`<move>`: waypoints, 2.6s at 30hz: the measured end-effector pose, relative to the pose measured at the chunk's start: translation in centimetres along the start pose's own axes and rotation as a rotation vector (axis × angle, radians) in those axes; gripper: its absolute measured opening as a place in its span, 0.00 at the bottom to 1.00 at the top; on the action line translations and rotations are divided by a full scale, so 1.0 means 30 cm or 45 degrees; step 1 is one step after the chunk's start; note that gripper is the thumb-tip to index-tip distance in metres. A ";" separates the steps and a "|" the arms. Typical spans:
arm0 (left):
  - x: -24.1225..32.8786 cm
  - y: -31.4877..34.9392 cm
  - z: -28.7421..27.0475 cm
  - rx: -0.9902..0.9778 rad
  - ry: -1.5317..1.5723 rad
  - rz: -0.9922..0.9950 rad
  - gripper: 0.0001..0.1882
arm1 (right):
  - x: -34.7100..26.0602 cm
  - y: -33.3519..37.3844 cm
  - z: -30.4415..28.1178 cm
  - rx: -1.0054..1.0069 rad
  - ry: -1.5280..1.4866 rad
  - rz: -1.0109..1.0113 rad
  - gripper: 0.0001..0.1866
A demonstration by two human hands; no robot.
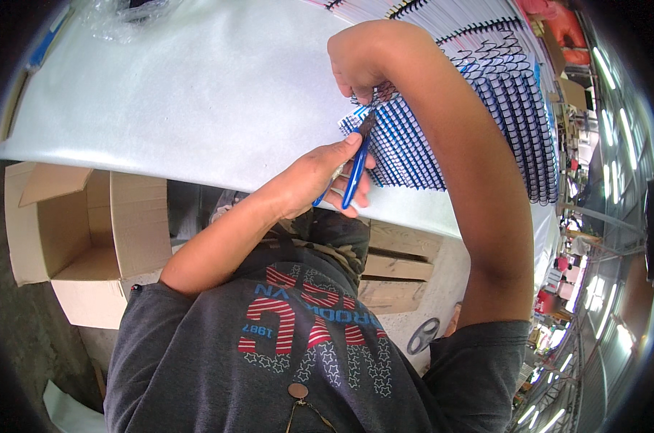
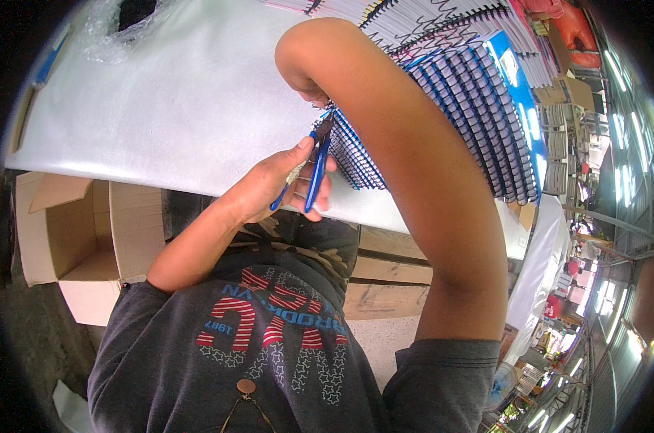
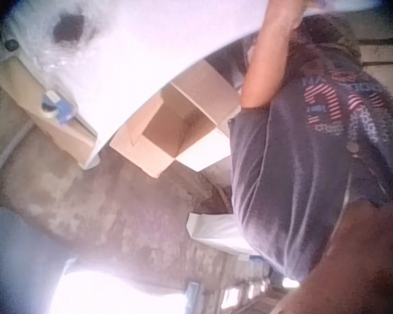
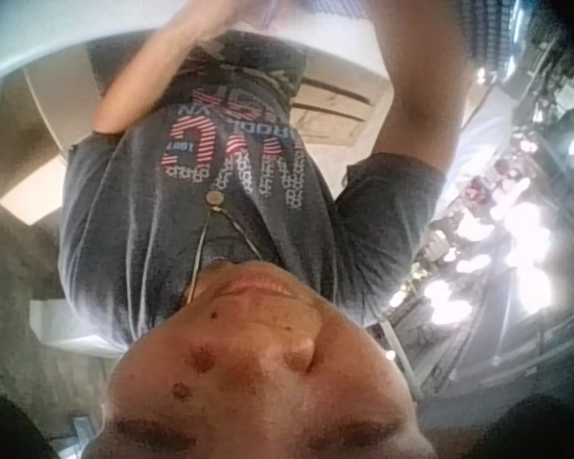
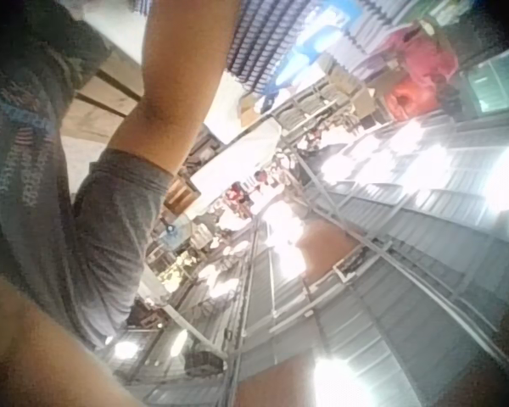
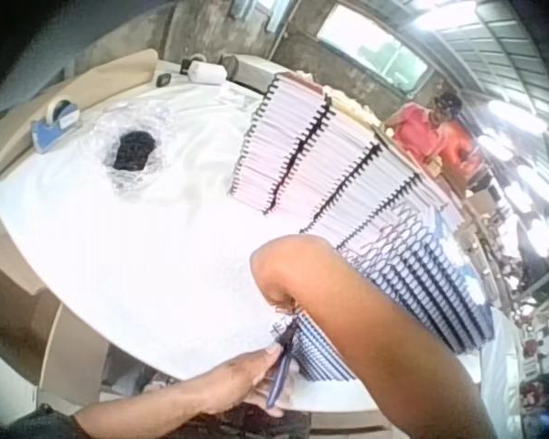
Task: The person uses side-cutter pliers to trim the ends of spiral bindings on a stack of blue notebooks, then aligns and stacks them on a table.
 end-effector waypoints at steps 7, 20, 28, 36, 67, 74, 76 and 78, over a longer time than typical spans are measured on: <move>-0.006 -0.008 -0.019 -0.062 -0.050 0.023 0.30 | 0.006 -0.005 0.001 0.037 -0.007 -0.061 0.14; -0.016 0.003 -0.011 -0.069 -0.059 -0.037 0.33 | 0.010 0.003 -0.001 0.084 -0.005 -0.084 0.13; 0.021 -0.008 0.015 -0.090 -0.014 0.035 0.34 | 0.002 0.027 -0.018 0.096 -0.031 -0.122 0.12; 0.013 0.015 0.032 -0.133 -0.164 -0.020 0.34 | 0.020 0.008 -0.015 0.128 0.002 -0.078 0.13; 0.091 0.016 0.090 -0.176 -0.018 0.110 0.31 | 0.041 0.070 -0.054 0.076 0.085 -0.062 0.13; 0.066 -0.027 0.067 -0.094 0.202 0.065 0.33 | 0.056 0.104 -0.088 0.254 0.051 -0.061 0.11; 0.084 -0.027 0.097 -0.191 0.299 0.097 0.29 | 0.107 0.075 -0.086 0.135 0.082 0.011 0.10; 0.078 -0.042 0.127 -0.280 0.301 0.105 0.28 | 0.051 0.050 -0.078 0.093 0.128 -0.040 0.11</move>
Point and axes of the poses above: each hand's wrist, its own y-axis away from the middle knuckle, its own z-axis out of the palm, x = y × z, the point moved 9 cm from there along -y, towards the middle knuckle, and after that the axes turned 9 degrees about -x, right-handed, at the moved point
